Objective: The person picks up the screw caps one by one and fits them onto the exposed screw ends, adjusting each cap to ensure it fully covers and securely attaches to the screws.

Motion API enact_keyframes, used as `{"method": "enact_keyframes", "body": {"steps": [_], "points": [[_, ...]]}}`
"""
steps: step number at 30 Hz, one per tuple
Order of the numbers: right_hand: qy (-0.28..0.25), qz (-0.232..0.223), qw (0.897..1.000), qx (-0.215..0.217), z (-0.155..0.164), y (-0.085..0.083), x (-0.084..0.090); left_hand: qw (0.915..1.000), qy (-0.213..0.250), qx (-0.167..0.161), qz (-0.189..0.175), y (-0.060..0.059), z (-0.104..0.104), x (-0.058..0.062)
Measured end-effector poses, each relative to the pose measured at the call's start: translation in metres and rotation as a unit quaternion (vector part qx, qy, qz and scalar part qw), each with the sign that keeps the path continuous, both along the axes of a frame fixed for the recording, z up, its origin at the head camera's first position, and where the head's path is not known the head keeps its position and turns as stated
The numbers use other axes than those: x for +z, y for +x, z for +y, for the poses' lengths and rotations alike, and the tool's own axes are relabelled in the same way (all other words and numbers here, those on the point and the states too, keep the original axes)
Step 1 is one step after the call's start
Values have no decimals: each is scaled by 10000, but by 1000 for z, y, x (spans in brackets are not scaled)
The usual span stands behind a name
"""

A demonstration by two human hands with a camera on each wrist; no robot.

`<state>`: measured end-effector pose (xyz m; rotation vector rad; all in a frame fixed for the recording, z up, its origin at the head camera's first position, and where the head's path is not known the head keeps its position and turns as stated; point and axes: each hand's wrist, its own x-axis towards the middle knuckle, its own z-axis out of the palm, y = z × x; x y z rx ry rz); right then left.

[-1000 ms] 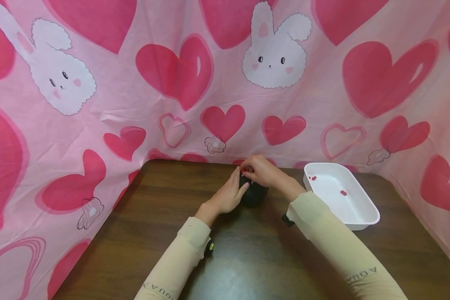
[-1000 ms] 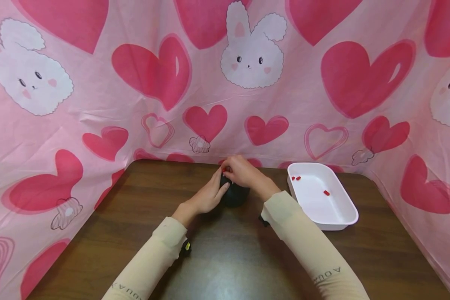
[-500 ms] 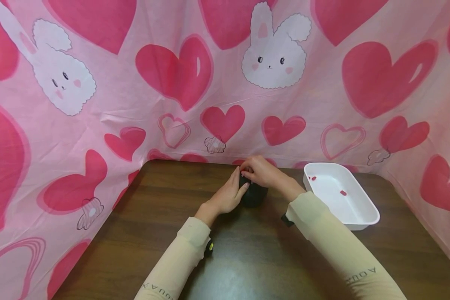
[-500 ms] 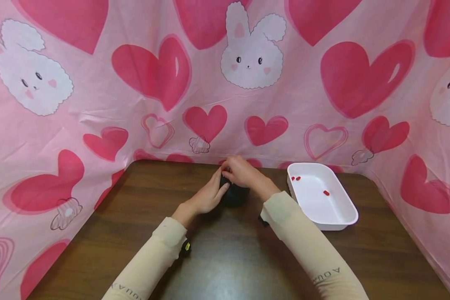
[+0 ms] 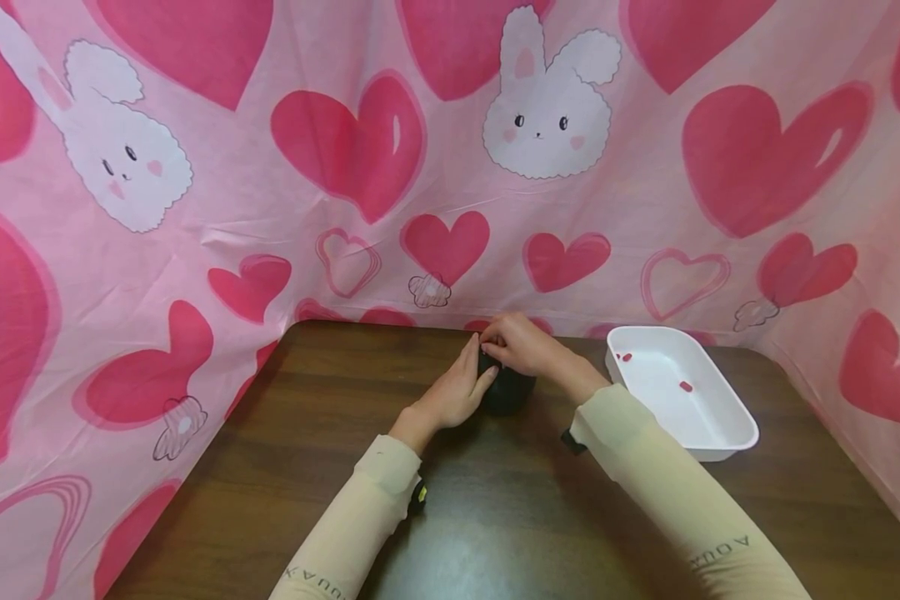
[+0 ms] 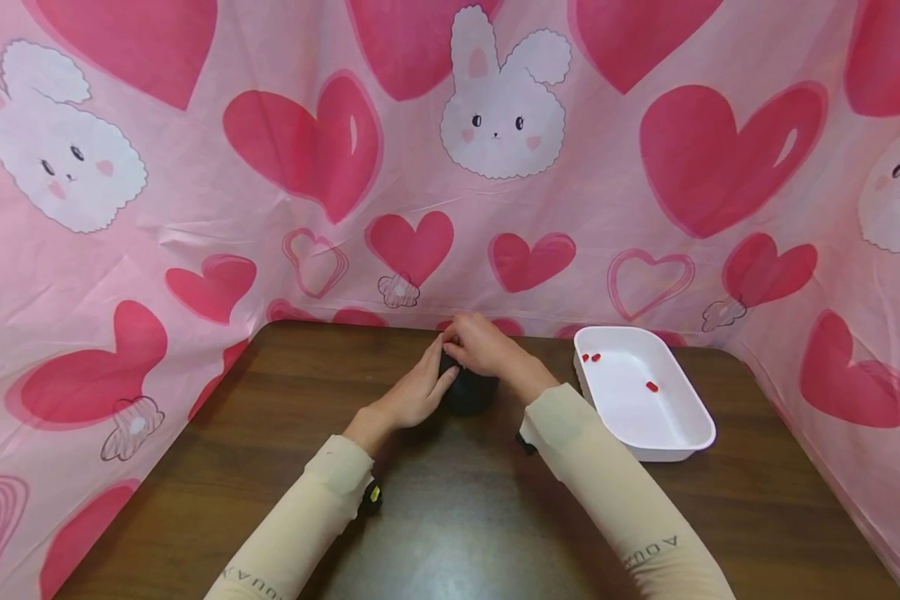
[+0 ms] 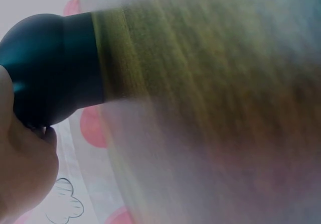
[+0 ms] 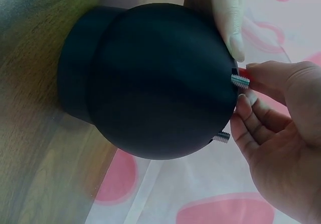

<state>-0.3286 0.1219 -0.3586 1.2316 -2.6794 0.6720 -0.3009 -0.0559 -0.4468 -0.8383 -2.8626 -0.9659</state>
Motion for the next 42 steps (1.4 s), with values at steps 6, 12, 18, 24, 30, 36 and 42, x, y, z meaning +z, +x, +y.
{"method": "enact_keyframes", "body": {"steps": [6, 12, 18, 24, 30, 36, 42], "points": [[11, -68, 10000, -52, 1, 3, 0, 10000, -83, 7, -10, -1, 0, 0], [2, 61, 10000, -18, 1, 3, 1, 9998, -209, 48, 16, -1, 0, 3], [128, 127, 9998, 16, 1, 2, 1, 9998, -208, 50, -17, -1, 1, 3], [190, -55, 9997, 135, 3, 2, 3, 9999, -66, -3, 77, 0, 1, 2], [112, -316, 9993, 171, 9, 4, 9, 9999, 21, -46, 142, 1, 1, 2], [239, -361, 9991, -2, 16, 7, 12, 9999, -22, -5, 124, -1, 1, 0], [309, -289, 9991, -75, 24, 7, 15, 9999, -97, 18, 20, -1, 1, -1]]}}
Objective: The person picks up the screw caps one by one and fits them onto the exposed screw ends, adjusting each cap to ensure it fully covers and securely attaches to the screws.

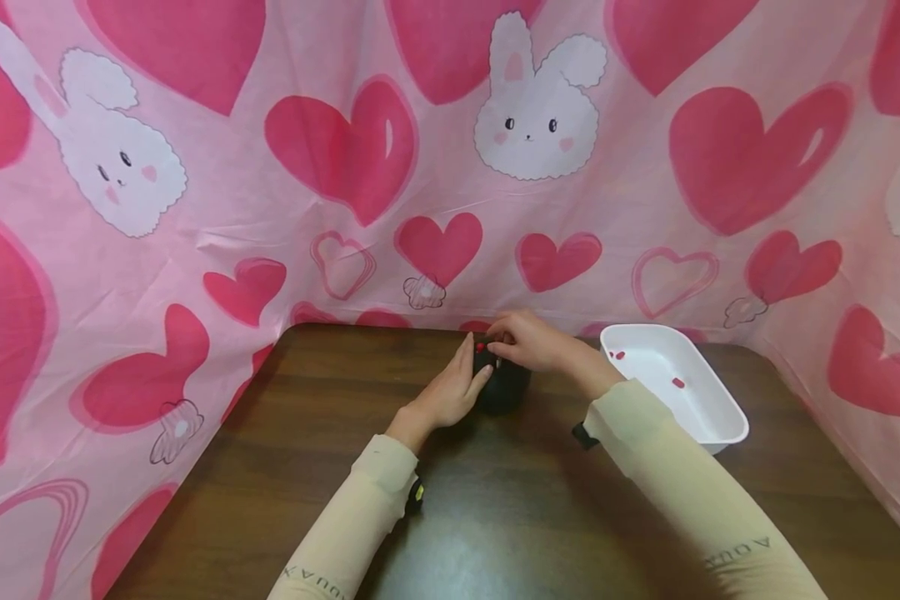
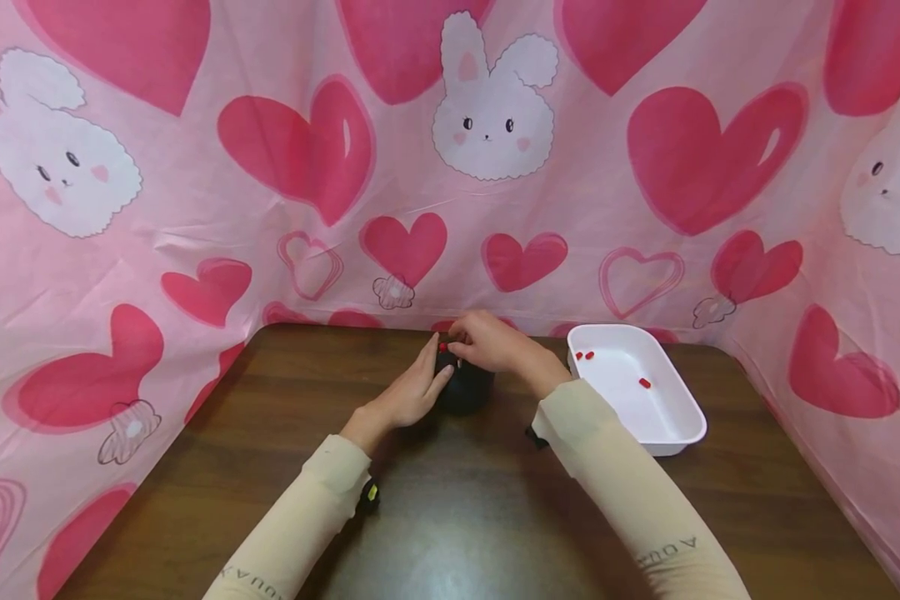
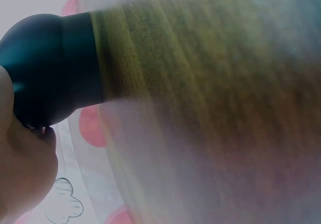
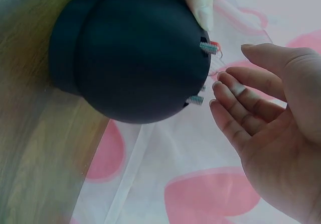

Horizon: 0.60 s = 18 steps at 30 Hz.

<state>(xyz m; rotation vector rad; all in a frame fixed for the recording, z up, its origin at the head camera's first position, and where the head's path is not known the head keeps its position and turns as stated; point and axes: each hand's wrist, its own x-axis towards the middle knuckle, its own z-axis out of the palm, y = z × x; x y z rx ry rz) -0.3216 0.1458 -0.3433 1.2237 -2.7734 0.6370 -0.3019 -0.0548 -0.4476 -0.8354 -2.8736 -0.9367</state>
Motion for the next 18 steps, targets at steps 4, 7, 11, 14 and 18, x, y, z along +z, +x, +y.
{"method": "enact_keyframes", "body": {"steps": [4, 7, 11, 14, 18], "points": [[-63, -14, 10000, 33, 5, 0, 3, 10000, 84, -9, 37, 0, 0, 2], [-47, -17, 10000, 8, 10, 1, 6, 9999, 100, -11, 49, 0, 0, 3], [7, -79, 9999, -125, 18, 2, 9, 9999, 75, -24, 73, -2, 0, 1], [-1, -144, 9997, -214, 24, 3, 9, 9999, 118, -31, 45, -3, 0, 0], [-70, -101, 9995, -277, 32, 4, 9, 9999, 131, -3, -33, -2, 0, 0]]}}
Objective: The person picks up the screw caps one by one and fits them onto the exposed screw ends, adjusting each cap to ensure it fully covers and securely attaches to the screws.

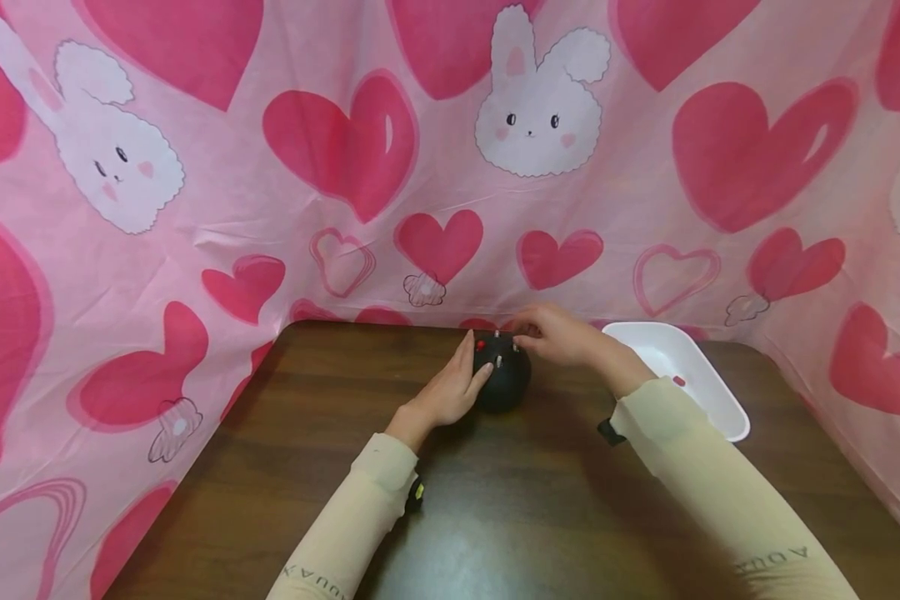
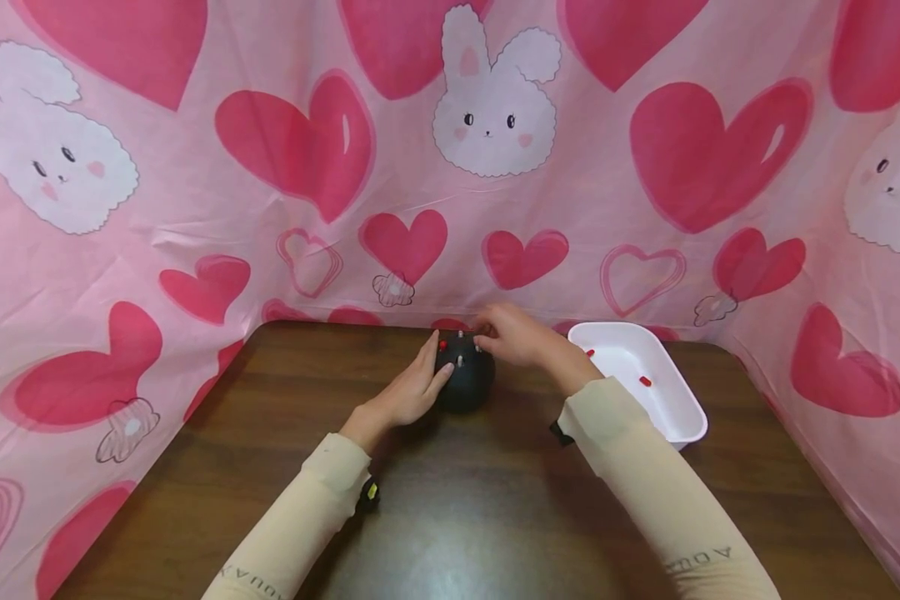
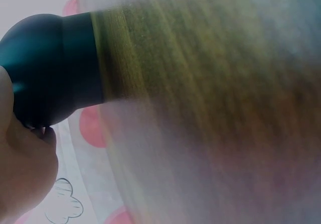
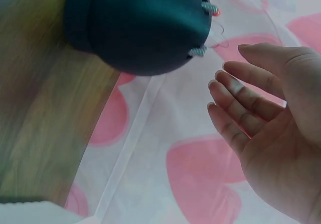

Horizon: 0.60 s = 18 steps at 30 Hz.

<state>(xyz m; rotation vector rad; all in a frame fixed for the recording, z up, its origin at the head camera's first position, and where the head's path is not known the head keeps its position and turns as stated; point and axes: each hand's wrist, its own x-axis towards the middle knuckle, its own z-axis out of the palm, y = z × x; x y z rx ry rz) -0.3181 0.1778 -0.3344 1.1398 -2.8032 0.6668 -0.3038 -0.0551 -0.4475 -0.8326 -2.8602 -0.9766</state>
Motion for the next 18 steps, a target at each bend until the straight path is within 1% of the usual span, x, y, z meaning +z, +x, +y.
{"method": "enact_keyframes", "body": {"steps": [5, 13, 18], "points": [[26, 150, 9999, -63, 12, 0, -1, 10000, -1, 1, 56, 0, 0, -1], [149, 165, 9991, -349, 34, 0, -3, 10000, -65, -21, 66, -1, -1, -3], [203, 124, 9987, -453, 44, -1, -2, 10000, -81, -4, 41, -1, -1, -3]]}}
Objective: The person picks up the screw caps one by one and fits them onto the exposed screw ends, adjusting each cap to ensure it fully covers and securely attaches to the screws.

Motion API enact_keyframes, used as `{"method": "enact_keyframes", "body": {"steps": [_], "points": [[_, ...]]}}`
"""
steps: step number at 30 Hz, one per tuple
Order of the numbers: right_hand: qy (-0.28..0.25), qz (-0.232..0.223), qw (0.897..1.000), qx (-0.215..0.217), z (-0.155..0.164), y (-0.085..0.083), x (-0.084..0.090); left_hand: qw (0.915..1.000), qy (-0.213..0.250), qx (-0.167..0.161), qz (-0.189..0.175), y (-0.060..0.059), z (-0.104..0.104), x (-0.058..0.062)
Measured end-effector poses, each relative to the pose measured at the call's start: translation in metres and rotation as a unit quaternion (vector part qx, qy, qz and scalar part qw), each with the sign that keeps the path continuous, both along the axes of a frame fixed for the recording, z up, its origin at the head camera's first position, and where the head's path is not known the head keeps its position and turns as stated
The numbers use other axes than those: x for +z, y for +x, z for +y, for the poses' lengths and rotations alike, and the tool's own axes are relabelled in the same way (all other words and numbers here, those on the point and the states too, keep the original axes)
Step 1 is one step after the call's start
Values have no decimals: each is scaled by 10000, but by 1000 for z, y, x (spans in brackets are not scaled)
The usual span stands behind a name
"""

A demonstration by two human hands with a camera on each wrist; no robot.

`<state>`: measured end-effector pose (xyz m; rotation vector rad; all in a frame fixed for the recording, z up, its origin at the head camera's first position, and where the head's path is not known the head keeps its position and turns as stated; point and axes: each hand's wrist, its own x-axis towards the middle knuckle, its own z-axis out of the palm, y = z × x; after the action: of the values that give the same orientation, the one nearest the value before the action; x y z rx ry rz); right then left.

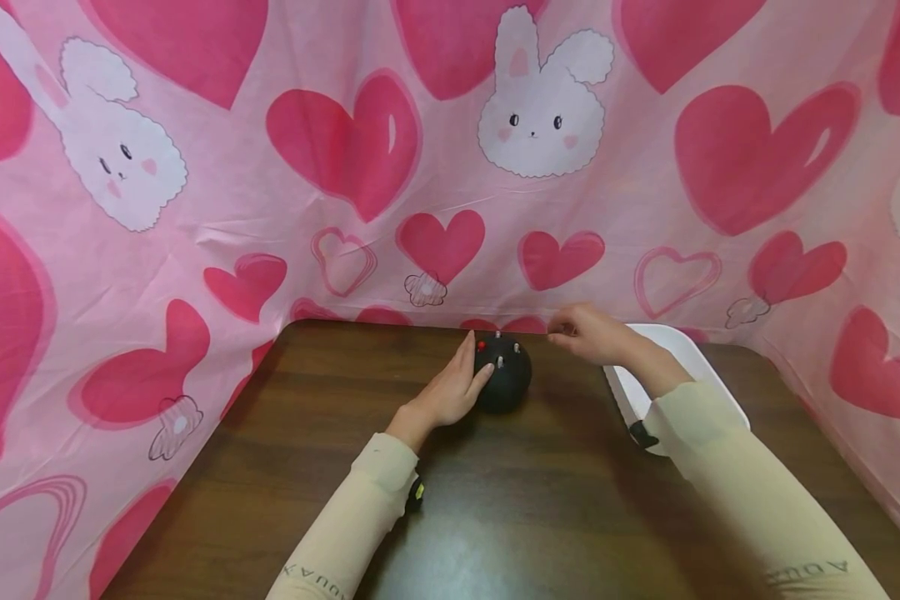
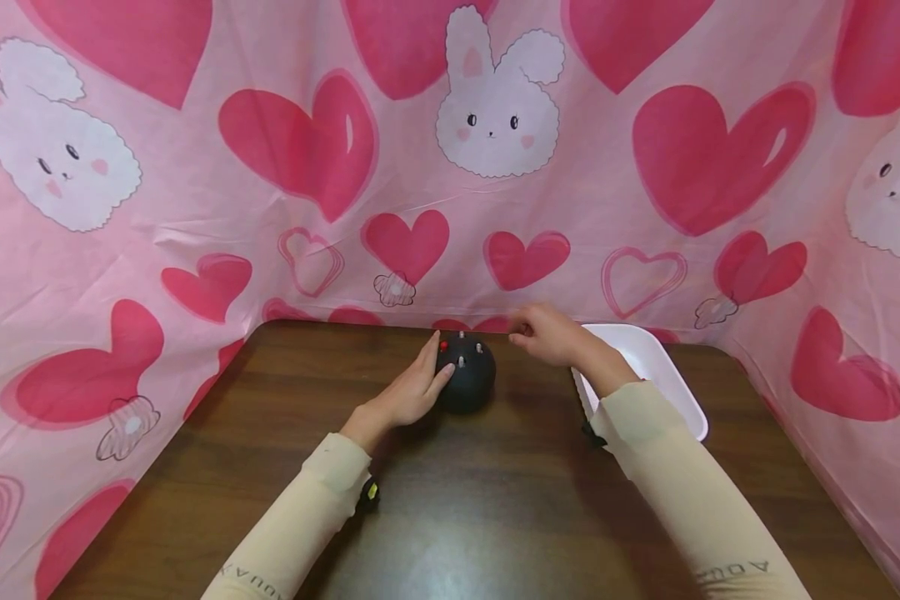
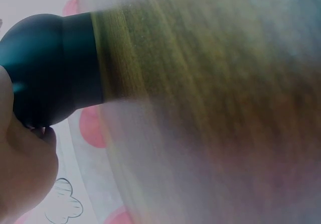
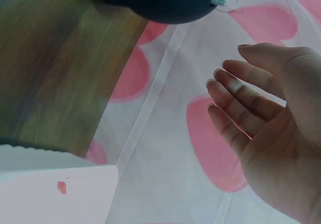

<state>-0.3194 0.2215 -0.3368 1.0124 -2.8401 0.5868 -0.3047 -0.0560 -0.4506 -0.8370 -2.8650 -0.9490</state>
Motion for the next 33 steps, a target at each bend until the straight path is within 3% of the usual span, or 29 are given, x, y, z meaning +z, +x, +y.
{"method": "enact_keyframes", "body": {"steps": [20, 23, 28, 33], "points": [[147, -45, 9992, -378, 33, -2, 1, 9999, -3, 58, -92, 2, 0, 1], [155, 68, 9993, -323, 41, -3, 1, 9999, 13, 57, -139, 3, 0, 1], [-41, -236, 9991, -345, 54, -1, 1, 9998, 23, 51, -210, 4, -1, 2], [-51, -186, 9994, -297, 70, -2, -2, 9998, 35, 19, -210, 4, -1, 3]]}}
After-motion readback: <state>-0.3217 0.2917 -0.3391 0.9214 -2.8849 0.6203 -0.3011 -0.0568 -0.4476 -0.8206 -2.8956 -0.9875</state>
